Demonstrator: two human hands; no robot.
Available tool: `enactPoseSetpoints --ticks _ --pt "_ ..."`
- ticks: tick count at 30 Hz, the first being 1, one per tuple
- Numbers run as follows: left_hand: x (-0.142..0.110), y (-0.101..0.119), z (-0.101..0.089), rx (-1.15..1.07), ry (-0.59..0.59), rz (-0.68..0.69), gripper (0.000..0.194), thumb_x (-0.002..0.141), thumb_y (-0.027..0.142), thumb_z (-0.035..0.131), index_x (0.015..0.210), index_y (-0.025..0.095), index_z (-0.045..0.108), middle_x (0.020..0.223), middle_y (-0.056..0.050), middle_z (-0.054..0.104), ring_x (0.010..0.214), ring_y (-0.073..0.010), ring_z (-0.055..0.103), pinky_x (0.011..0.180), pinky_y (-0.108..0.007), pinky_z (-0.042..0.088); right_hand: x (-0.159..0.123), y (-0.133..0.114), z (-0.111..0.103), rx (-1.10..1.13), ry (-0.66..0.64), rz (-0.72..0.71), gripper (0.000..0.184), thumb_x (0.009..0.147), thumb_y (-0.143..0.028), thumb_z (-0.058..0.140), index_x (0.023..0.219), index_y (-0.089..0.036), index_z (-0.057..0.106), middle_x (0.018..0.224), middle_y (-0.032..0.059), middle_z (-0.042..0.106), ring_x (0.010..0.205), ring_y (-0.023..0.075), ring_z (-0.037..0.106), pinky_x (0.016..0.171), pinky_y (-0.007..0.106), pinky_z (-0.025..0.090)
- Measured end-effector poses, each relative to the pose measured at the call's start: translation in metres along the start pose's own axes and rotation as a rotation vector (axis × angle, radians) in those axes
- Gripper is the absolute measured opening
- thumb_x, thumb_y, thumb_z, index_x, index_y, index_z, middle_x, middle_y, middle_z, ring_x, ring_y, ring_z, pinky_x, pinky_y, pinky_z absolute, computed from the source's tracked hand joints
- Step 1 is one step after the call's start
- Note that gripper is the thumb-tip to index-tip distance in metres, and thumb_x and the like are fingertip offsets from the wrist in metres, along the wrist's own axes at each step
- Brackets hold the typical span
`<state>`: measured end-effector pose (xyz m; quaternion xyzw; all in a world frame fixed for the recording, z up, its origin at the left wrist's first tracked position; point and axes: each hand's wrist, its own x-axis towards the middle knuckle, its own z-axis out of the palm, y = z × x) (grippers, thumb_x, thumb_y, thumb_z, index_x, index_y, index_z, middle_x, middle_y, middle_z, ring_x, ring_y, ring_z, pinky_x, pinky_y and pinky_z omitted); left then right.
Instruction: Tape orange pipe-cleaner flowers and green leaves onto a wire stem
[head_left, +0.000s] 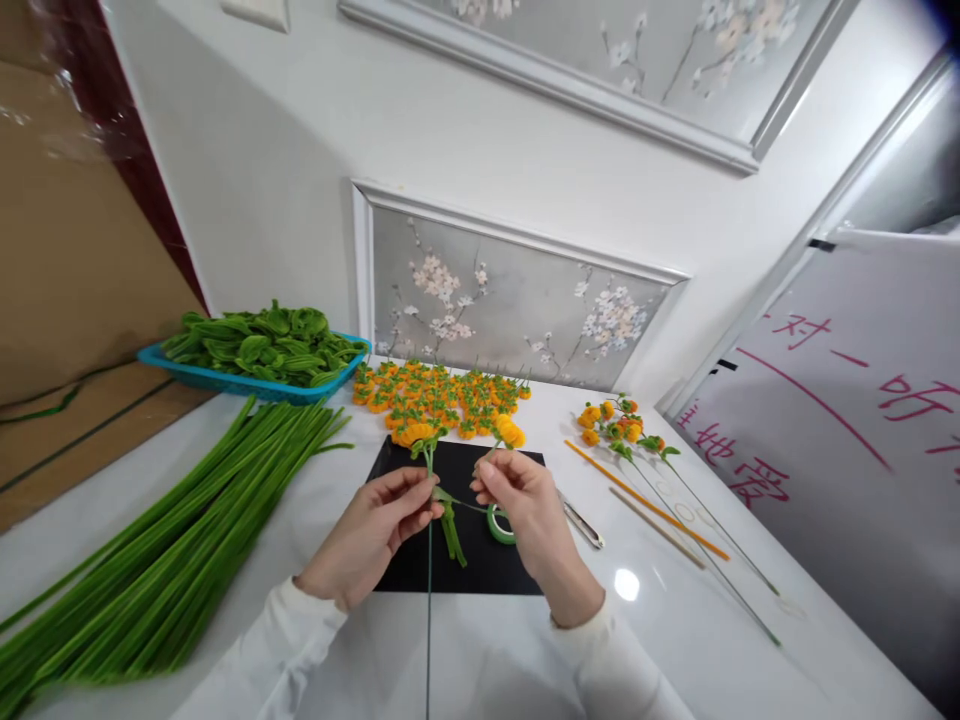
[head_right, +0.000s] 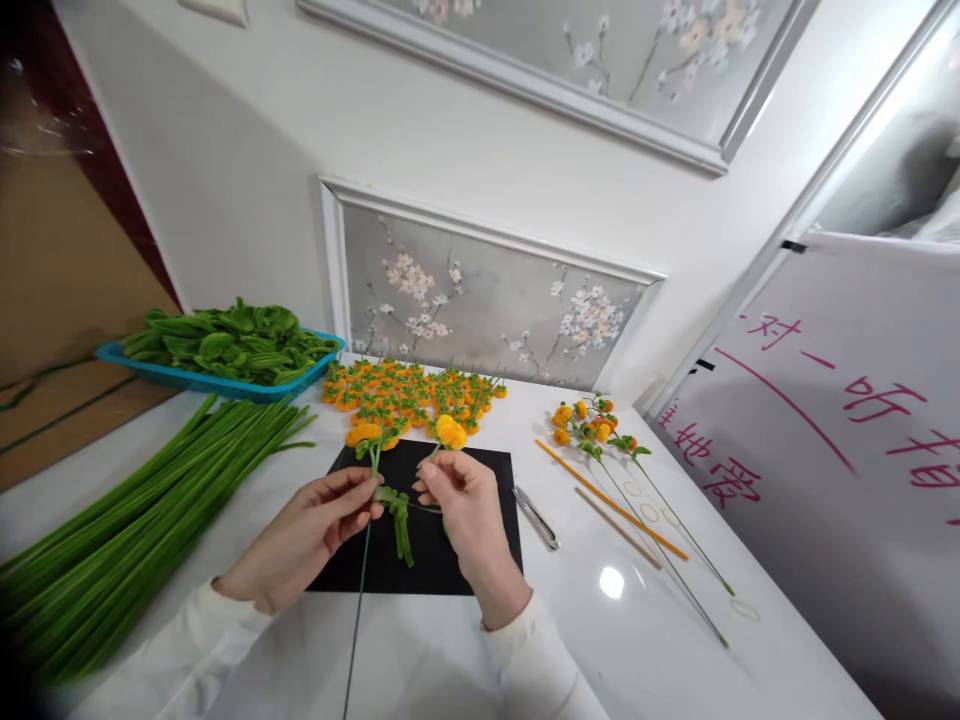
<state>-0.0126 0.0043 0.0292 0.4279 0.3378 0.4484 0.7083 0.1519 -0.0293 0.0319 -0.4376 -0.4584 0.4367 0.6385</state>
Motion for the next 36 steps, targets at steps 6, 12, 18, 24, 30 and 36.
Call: enactPoseSetpoints --ticks 6,12,18,24,30,36 --pt "-0.001 -0.002 0.0 0.02 -0.063 -0.002 0.016 0.069 0.027 0.077 0.079 0.016 0.071 0.07 0.001 0.063 0.059 -0.0062 0.058 0.052 -0.012 0.049 0.001 -0.001 0.014 0.129 -0.076 0.119 0.021 0.07 -0.032 0.074 0.079 -0.016 0.063 0.064 -0.0007 0.063 0.059 0.011 0.06 0.053 0.02 0.043" --pt "-0.004 -0.003 0.001 -0.002 -0.07 0.005 0.015 0.07 0.025 0.077 0.082 0.017 0.072 0.077 0.0 0.066 0.065 -0.008 0.062 0.059 -0.014 0.052 0.0 0.0 0.011 0.092 -0.087 0.107 0.017 0.073 -0.033 0.072 0.074 -0.016 0.066 0.066 -0.0002 0.064 0.058 0.0094 0.055 0.052 0.02 0.037" --pt "-0.003 -0.005 0.002 -0.007 -0.07 -0.011 0.015 0.069 0.025 0.077 0.081 0.017 0.073 0.074 0.001 0.066 0.065 -0.0087 0.063 0.059 -0.014 0.053 -0.004 -0.001 0.008 0.046 -0.14 0.062 0.014 0.075 -0.031 0.07 0.073 -0.017 0.072 0.069 0.0001 0.064 0.067 0.0118 0.053 0.066 0.024 0.04" --pt "-0.005 -0.004 0.003 -0.003 -0.091 -0.036 0.016 0.069 0.025 0.077 0.082 0.017 0.073 0.07 0.001 0.067 0.063 -0.0078 0.063 0.057 -0.013 0.052 -0.005 -0.003 0.008 0.047 -0.15 0.043 0.014 0.076 -0.031 0.068 0.074 -0.018 0.072 0.07 0.0004 0.063 0.069 0.0134 0.053 0.069 0.027 0.04" --pt "-0.007 -0.005 0.006 -0.003 -0.078 -0.056 0.019 0.066 0.025 0.08 0.081 0.016 0.074 0.07 0.0 0.068 0.062 -0.0086 0.064 0.056 -0.013 0.053 -0.004 -0.003 0.008 0.012 -0.147 0.023 0.012 0.075 -0.029 0.069 0.072 -0.018 0.07 0.074 0.0012 0.063 0.071 0.0141 0.053 0.069 0.027 0.04" --pt "-0.007 -0.006 0.005 -0.009 -0.11 -0.064 0.016 0.069 0.025 0.077 0.083 0.017 0.075 0.07 0.0 0.068 0.062 -0.0072 0.062 0.056 -0.012 0.052 -0.003 0.0 0.009 -0.091 -0.163 -0.009 0.013 0.075 -0.029 0.067 0.07 -0.017 0.068 0.073 0.0024 0.061 0.07 0.0152 0.053 0.069 0.029 0.042"
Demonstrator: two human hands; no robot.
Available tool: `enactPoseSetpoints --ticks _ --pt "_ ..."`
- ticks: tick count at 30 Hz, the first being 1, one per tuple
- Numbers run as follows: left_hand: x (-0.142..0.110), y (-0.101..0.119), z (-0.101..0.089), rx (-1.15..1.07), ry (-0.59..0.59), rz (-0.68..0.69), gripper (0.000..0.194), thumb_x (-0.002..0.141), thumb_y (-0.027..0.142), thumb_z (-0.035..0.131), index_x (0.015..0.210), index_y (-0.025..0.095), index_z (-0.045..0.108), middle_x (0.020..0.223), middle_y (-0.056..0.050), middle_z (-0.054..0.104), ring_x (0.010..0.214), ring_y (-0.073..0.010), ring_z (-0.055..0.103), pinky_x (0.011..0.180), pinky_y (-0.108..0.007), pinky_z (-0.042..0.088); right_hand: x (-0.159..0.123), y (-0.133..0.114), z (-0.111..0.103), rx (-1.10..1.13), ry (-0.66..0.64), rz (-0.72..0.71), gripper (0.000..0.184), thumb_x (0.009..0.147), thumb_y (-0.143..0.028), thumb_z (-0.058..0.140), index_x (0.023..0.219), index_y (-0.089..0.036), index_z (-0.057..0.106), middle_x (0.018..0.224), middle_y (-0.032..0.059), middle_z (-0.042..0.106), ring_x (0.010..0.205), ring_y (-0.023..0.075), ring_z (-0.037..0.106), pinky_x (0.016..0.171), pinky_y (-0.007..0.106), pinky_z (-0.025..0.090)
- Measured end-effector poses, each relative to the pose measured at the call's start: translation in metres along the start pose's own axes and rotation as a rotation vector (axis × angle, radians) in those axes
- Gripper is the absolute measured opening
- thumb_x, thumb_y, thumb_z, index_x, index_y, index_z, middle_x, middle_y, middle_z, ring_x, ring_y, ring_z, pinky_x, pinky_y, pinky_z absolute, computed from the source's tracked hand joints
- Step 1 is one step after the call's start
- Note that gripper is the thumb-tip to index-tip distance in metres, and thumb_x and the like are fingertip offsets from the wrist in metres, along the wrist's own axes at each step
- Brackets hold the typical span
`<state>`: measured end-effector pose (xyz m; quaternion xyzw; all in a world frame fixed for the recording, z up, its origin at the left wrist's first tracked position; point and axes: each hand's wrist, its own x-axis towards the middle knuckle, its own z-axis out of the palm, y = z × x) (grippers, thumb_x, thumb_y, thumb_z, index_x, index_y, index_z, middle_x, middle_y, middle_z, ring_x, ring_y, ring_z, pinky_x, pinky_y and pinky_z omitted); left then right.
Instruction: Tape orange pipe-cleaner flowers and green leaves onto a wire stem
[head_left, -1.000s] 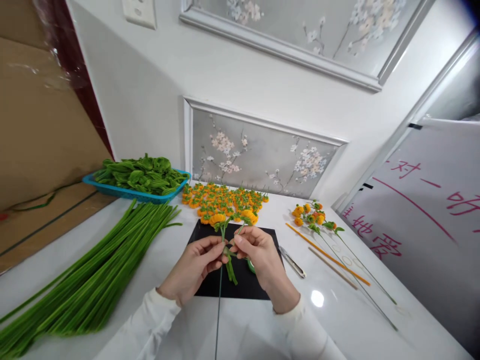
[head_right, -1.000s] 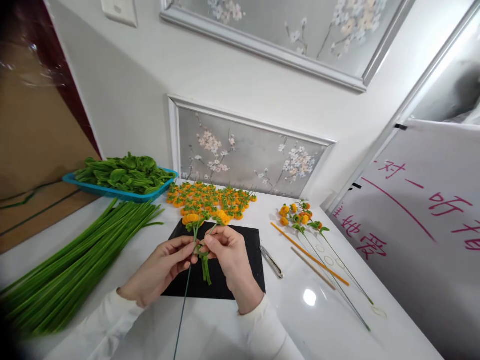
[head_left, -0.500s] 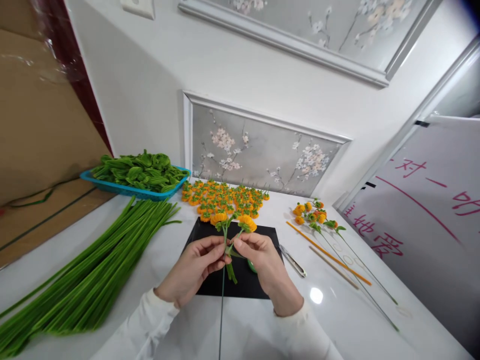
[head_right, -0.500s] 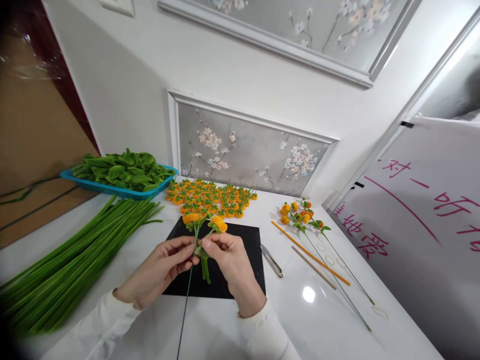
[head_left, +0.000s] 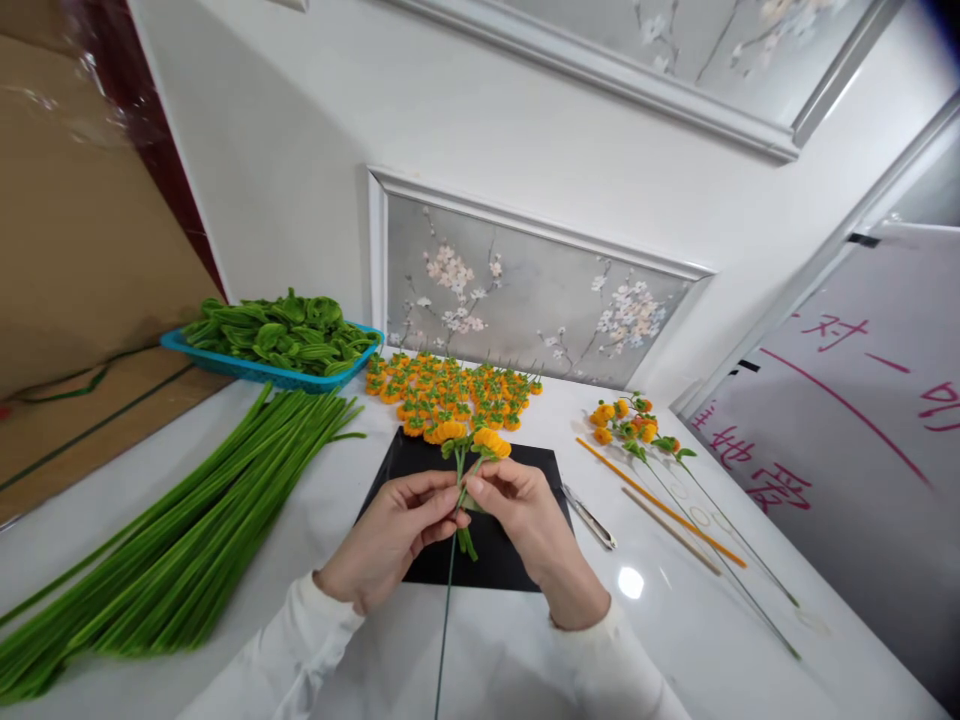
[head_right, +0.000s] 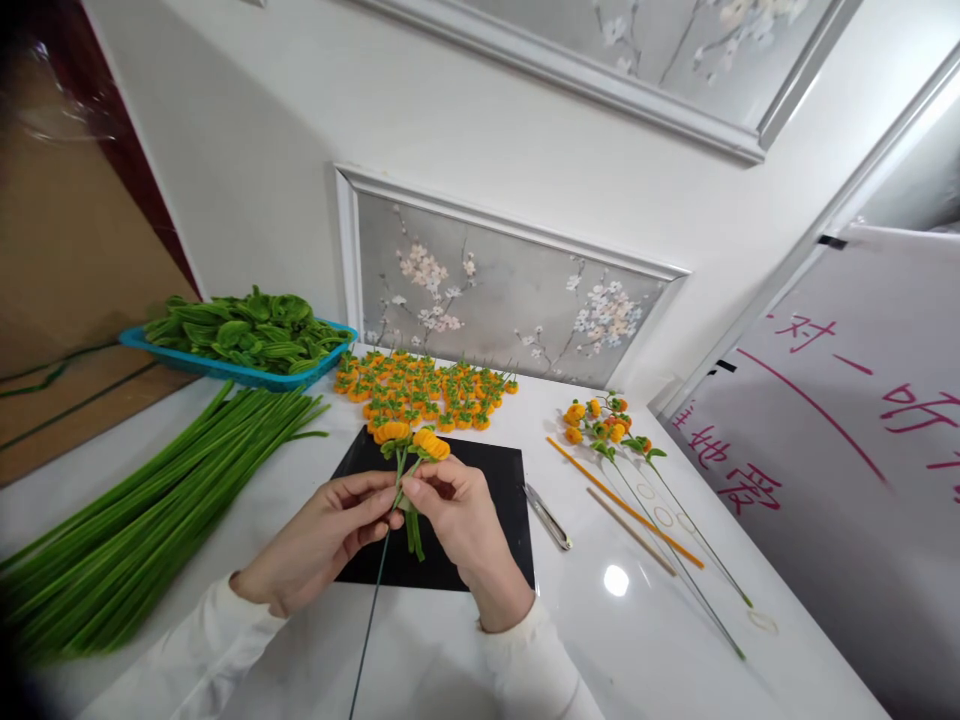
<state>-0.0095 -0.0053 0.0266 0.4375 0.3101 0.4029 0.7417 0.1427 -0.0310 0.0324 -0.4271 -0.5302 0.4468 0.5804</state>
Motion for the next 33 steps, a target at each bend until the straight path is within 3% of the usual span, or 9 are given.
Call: enactPoseSetpoints --ticks 6,13,20,22,26,28,30,33 --pt "0.0 0.001 0.001 -0.001 0.008 0.0 0.016 0.068 0.025 0.078 0.082 0.017 0.076 0.069 0.0 0.068 0.062 -0.0072 0.062 0.056 -0.011 0.052 -0.002 0.0 0.002 0.012 0.039 0.011 0.014 0.072 -0.031 0.069 0.07 -0.017 0.068 0.072 0.0024 0.062 0.069 0.0151 0.054 0.068 0.029 0.043" --pt "0.001 0.002 0.003 0.013 0.014 -0.001 0.02 0.066 0.024 0.08 0.084 0.018 0.076 0.07 0.0 0.069 0.063 -0.0078 0.063 0.057 -0.012 0.052 -0.003 0.003 0.003 0.058 0.063 0.079 0.02 0.069 -0.036 0.072 0.073 -0.016 0.068 0.067 0.0006 0.059 0.059 0.0119 0.049 0.055 0.025 0.04" --pt "0.0 0.002 0.003 0.033 0.052 -0.01 0.02 0.064 0.023 0.081 0.081 0.017 0.074 0.07 0.0 0.068 0.061 -0.008 0.062 0.055 -0.013 0.051 -0.005 -0.001 0.005 0.134 0.091 0.054 0.018 0.071 -0.035 0.071 0.074 -0.017 0.068 0.069 0.0001 0.06 0.062 0.0119 0.05 0.061 0.026 0.041" --pt "0.0 0.002 0.003 0.044 0.066 -0.018 0.02 0.065 0.023 0.08 0.082 0.016 0.074 0.068 -0.001 0.068 0.06 -0.0081 0.061 0.054 -0.013 0.05 -0.005 -0.001 0.0 0.124 0.166 0.015 0.017 0.072 -0.034 0.071 0.076 -0.017 0.068 0.074 0.0014 0.062 0.069 0.0141 0.053 0.067 0.027 0.042" --pt "0.0 0.005 0.002 0.068 0.088 -0.022 0.018 0.068 0.025 0.078 0.083 0.015 0.073 0.065 0.0 0.066 0.059 -0.0071 0.058 0.052 -0.011 0.048 -0.001 0.0 -0.021 0.142 0.486 -0.124 0.017 0.077 -0.035 0.066 0.081 -0.019 0.063 0.081 0.0017 0.06 0.073 0.0141 0.053 0.07 0.027 0.042" --pt "-0.001 0.006 0.003 0.078 0.096 -0.037 0.018 0.069 0.025 0.077 0.083 0.015 0.073 0.065 0.0 0.065 0.06 -0.0068 0.058 0.053 -0.011 0.048 0.001 0.001 -0.031 0.205 0.579 -0.188 0.016 0.079 -0.035 0.065 0.081 -0.02 0.059 0.083 0.0006 0.058 0.071 0.0126 0.052 0.068 0.027 0.043" --pt "-0.001 0.007 0.004 0.09 0.085 -0.059 0.018 0.069 0.025 0.077 0.084 0.015 0.073 0.065 0.0 0.064 0.061 -0.0069 0.058 0.053 -0.011 0.048 0.002 0.001 -0.034 0.236 0.583 -0.216 0.014 0.08 -0.033 0.063 0.08 -0.021 0.057 0.082 -0.0003 0.057 0.068 0.0114 0.052 0.065 0.026 0.043" --pt "0.0 0.006 0.004 0.098 0.074 -0.073 0.019 0.068 0.025 0.078 0.084 0.016 0.073 0.067 0.0 0.065 0.062 -0.0073 0.059 0.054 -0.011 0.049 0.001 0.001 -0.028 0.208 0.468 -0.198 0.01 0.082 -0.031 0.061 0.082 -0.022 0.055 0.076 -0.001 0.058 0.064 0.0116 0.053 0.062 0.025 0.043"
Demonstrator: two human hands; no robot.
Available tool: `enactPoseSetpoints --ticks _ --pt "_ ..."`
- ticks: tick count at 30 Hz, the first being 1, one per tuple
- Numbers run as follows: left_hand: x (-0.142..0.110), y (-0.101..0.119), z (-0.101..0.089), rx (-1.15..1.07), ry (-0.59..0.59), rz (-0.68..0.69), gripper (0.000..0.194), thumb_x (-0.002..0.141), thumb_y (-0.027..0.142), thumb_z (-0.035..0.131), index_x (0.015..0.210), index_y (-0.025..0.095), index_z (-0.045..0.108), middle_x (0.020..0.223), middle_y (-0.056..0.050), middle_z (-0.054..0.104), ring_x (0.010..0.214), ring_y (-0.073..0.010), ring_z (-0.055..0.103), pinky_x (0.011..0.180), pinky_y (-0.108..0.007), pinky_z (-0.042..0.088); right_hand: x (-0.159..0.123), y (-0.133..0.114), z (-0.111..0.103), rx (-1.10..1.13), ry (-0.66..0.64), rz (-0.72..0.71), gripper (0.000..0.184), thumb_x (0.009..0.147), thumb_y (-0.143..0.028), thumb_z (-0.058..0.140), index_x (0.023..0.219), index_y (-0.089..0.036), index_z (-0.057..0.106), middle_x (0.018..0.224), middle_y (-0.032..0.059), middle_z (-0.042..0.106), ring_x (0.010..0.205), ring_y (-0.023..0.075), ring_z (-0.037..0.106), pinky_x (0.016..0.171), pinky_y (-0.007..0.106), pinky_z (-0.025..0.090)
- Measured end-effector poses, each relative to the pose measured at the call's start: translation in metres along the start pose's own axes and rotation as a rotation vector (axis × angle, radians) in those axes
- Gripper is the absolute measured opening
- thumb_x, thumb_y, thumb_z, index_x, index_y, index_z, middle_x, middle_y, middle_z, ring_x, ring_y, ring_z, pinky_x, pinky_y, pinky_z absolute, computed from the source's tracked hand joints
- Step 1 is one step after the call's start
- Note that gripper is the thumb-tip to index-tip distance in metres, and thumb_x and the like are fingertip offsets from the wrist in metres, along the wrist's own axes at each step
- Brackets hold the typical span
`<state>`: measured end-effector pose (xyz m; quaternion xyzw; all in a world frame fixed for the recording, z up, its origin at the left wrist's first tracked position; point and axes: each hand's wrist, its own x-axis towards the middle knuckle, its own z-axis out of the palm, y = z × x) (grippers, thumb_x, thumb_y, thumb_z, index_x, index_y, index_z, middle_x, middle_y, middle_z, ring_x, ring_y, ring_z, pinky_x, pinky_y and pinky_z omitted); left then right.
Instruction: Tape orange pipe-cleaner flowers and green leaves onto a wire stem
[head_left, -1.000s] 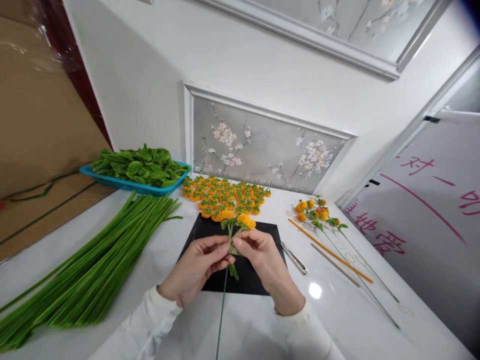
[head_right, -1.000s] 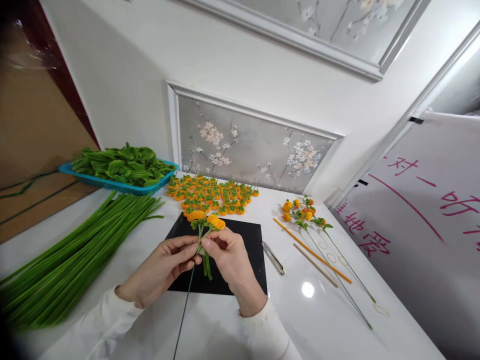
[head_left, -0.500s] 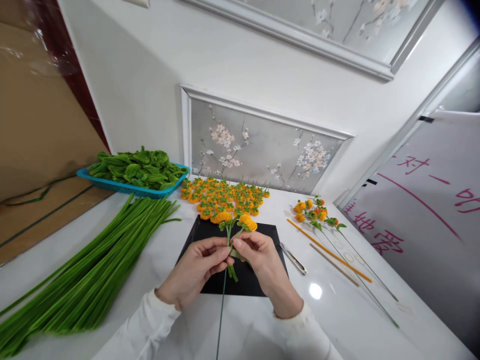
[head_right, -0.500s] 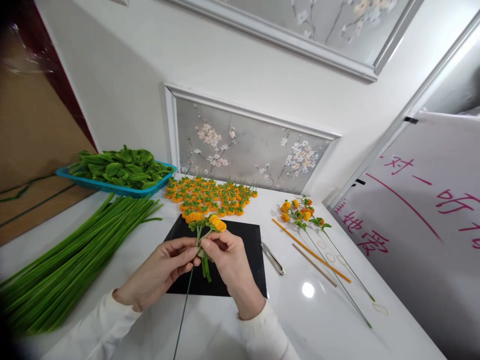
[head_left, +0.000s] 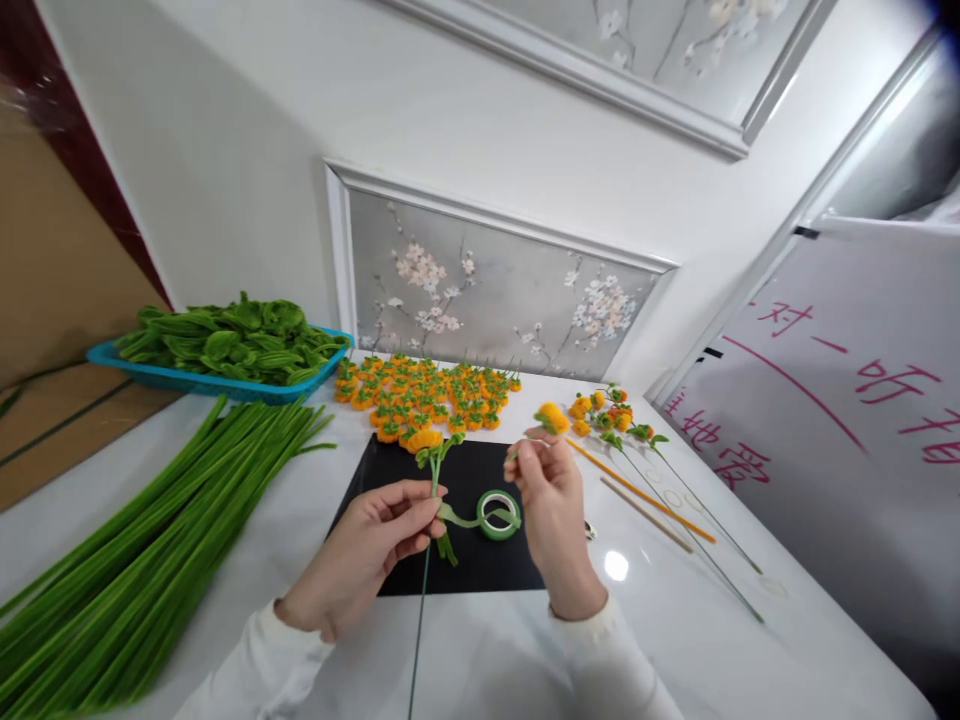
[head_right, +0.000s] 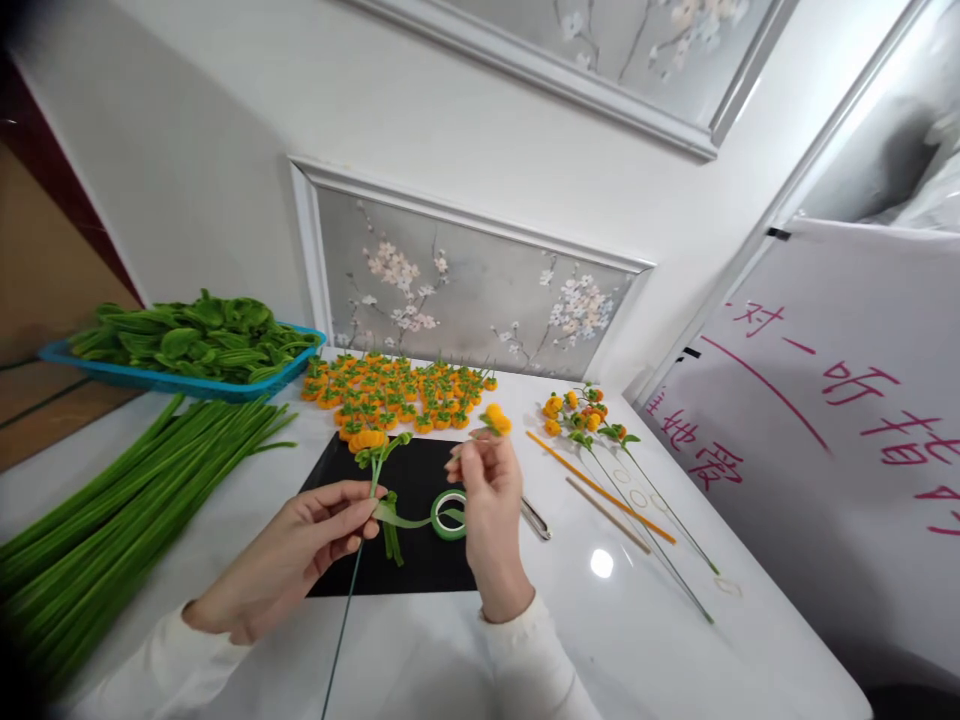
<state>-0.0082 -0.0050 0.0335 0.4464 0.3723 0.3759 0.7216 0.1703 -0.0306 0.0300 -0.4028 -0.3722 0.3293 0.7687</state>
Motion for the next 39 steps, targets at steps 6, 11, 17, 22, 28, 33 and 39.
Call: enactPoseSetpoints --ticks 6,11,17,22,28,33,39 --pt "0.002 0.0 0.001 -0.037 0.027 -0.004 0.023 0.059 0.026 0.083 0.078 0.017 0.074 0.069 -0.001 0.068 0.06 -0.0091 0.061 0.048 -0.013 0.048 -0.015 -0.001 0.017 0.089 -0.328 0.251 0.013 0.078 -0.03 0.066 0.081 -0.02 0.057 0.072 0.0002 0.064 0.059 0.0117 0.057 0.055 0.024 0.041" --pt "0.002 0.0 0.002 -0.03 -0.033 0.012 0.017 0.064 0.027 0.08 0.078 0.018 0.075 0.071 -0.001 0.069 0.061 -0.0084 0.06 0.047 -0.012 0.046 -0.016 -0.002 0.019 0.11 -0.391 0.348 0.016 0.077 -0.031 0.068 0.075 -0.017 0.06 0.07 0.0009 0.065 0.053 0.0085 0.054 0.05 0.021 0.035" --pt "0.001 0.001 0.003 -0.006 -0.025 0.015 0.017 0.066 0.027 0.079 0.08 0.019 0.075 0.075 -0.001 0.069 0.061 -0.008 0.059 0.049 -0.012 0.046 -0.013 0.002 0.019 0.134 -0.342 0.361 0.019 0.075 -0.034 0.07 0.075 -0.017 0.063 0.074 0.0033 0.067 0.055 0.0092 0.052 0.049 0.021 0.035" --pt "0.0 -0.001 0.004 -0.029 -0.005 -0.003 0.021 0.061 0.028 0.082 0.078 0.018 0.075 0.071 0.0 0.069 0.062 -0.0081 0.061 0.054 -0.013 0.05 -0.013 0.003 0.019 0.205 -0.275 0.393 0.013 0.066 -0.027 0.077 0.07 -0.017 0.068 0.072 -0.0004 0.061 0.059 0.0088 0.048 0.055 0.023 0.038" --pt "-0.003 -0.001 0.008 -0.048 0.013 -0.036 0.023 0.059 0.025 0.083 0.078 0.017 0.074 0.067 0.0 0.068 0.061 -0.0089 0.063 0.054 -0.013 0.051 -0.012 0.0 0.019 0.126 -0.216 0.37 0.013 0.063 -0.027 0.077 0.068 -0.018 0.071 0.071 0.0 0.061 0.059 0.0099 0.046 0.057 0.024 0.038" --pt "-0.002 -0.002 0.006 -0.029 -0.029 -0.031 0.021 0.062 0.023 0.081 0.082 0.018 0.074 0.069 0.001 0.068 0.064 -0.0086 0.063 0.056 -0.012 0.051 -0.012 0.003 0.016 0.068 -0.212 0.347 0.014 0.064 -0.029 0.077 0.07 -0.018 0.072 0.073 0.001 0.063 0.062 0.0113 0.048 0.059 0.024 0.04" --pt "-0.002 -0.003 0.004 -0.002 -0.052 -0.028 0.022 0.062 0.025 0.082 0.083 0.021 0.074 0.069 0.003 0.065 0.063 -0.0085 0.064 0.051 -0.012 0.05 -0.013 0.007 0.013 0.045 -0.221 0.34 0.012 0.066 -0.028 0.076 0.07 -0.018 0.071 0.073 -0.0002 0.062 0.062 0.0112 0.048 0.061 0.025 0.039"
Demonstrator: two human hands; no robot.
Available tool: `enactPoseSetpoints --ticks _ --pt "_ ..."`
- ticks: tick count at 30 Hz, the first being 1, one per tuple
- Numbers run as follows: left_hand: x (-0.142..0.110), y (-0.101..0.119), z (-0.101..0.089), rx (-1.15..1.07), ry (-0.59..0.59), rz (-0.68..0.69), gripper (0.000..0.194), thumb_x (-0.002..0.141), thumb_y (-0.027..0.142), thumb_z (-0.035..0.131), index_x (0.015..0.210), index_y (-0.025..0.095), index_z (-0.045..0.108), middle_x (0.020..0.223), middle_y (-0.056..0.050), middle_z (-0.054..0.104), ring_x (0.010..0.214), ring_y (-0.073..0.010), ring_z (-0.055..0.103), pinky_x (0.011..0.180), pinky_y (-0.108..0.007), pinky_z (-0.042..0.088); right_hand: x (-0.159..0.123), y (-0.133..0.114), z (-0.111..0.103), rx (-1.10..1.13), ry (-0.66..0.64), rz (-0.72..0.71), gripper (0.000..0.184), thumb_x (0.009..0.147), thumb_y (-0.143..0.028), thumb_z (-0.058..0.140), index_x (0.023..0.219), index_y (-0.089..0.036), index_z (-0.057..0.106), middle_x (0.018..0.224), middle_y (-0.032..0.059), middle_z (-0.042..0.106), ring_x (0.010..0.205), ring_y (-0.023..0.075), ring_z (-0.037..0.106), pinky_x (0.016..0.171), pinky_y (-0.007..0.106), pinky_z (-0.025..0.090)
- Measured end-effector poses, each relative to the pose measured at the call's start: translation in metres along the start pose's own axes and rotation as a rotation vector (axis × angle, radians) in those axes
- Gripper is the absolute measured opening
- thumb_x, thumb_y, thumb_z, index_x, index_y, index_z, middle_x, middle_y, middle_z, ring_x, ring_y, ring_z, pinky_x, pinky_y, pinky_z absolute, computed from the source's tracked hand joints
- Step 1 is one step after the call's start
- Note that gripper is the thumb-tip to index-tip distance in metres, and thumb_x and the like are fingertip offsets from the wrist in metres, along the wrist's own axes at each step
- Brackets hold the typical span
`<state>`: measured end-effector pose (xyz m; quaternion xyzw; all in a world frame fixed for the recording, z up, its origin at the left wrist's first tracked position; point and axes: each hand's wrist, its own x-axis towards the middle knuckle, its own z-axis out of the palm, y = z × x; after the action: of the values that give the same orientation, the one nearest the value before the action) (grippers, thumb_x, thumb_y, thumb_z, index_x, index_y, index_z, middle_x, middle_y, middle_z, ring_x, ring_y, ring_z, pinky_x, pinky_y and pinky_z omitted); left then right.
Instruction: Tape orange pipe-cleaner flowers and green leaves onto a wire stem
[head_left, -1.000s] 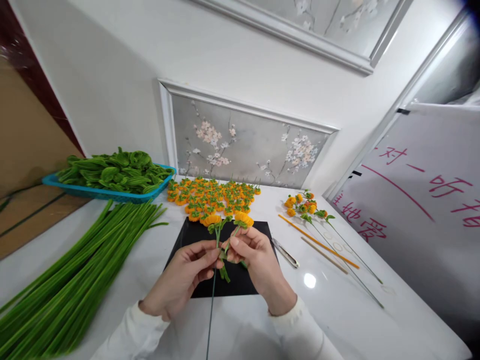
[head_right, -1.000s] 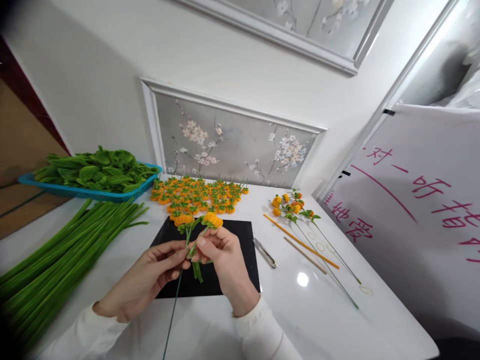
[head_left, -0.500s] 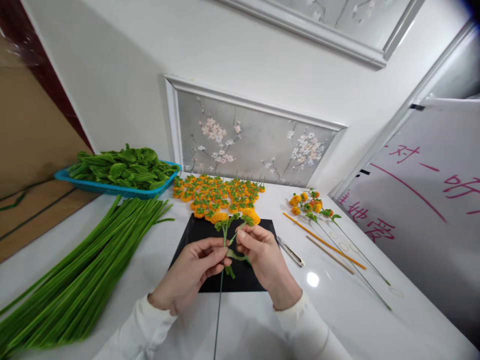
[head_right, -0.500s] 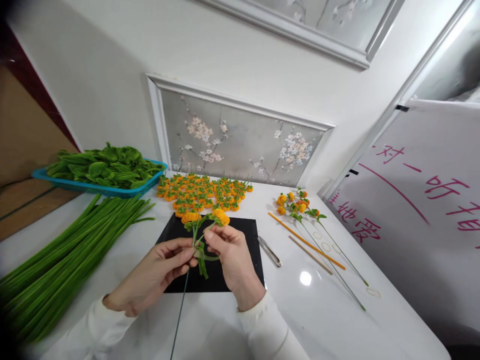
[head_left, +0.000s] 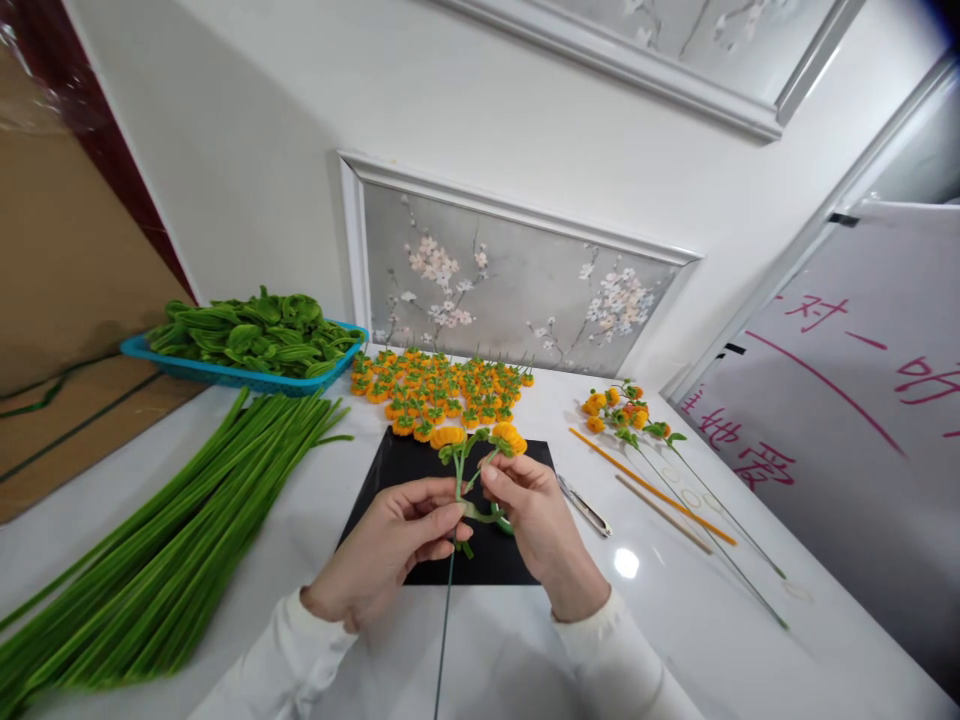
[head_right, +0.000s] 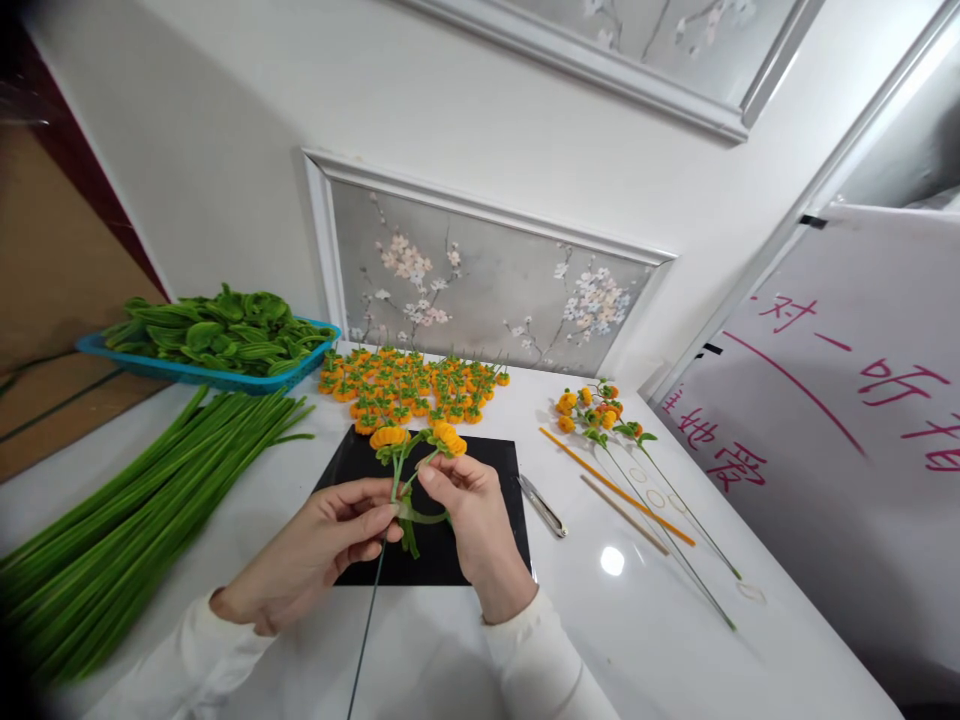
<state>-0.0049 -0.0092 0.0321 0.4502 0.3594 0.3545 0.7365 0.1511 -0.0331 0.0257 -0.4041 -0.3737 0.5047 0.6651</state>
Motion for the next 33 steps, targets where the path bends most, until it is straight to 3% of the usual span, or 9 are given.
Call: enactPoseSetpoints --ticks 7,21,33 --pt "-0.003 -0.0013 -0.0002 0.042 -0.043 -0.011 0.026 0.065 0.023 0.08 0.091 0.024 0.074 0.086 0.001 0.069 0.071 -0.0094 0.066 0.058 -0.013 0.051 -0.0003 -0.0004 -0.0012 -0.03 -0.083 -0.025 0.009 0.07 -0.026 0.073 0.069 -0.018 0.07 0.068 -0.0016 0.06 0.065 0.0116 0.049 0.065 0.026 0.037" --pt "-0.0023 -0.0002 -0.0004 0.049 -0.086 -0.002 0.017 0.069 0.026 0.077 0.085 0.023 0.074 0.081 0.002 0.068 0.07 -0.0084 0.065 0.058 -0.012 0.05 -0.0038 -0.0067 -0.0013 -0.105 -0.188 0.05 0.013 0.069 -0.025 0.072 0.064 -0.015 0.067 0.061 -0.002 0.055 0.059 0.0099 0.044 0.059 0.024 0.033" --pt "-0.0036 0.0007 0.0009 0.093 -0.077 -0.015 0.022 0.068 0.029 0.078 0.087 0.021 0.072 0.082 0.0 0.07 0.07 -0.0106 0.066 0.056 -0.015 0.05 -0.0049 -0.0029 -0.0071 -0.105 -0.255 0.097 0.011 0.067 -0.024 0.076 0.067 -0.016 0.069 0.064 -0.0009 0.06 0.061 0.0108 0.048 0.061 0.025 0.038"
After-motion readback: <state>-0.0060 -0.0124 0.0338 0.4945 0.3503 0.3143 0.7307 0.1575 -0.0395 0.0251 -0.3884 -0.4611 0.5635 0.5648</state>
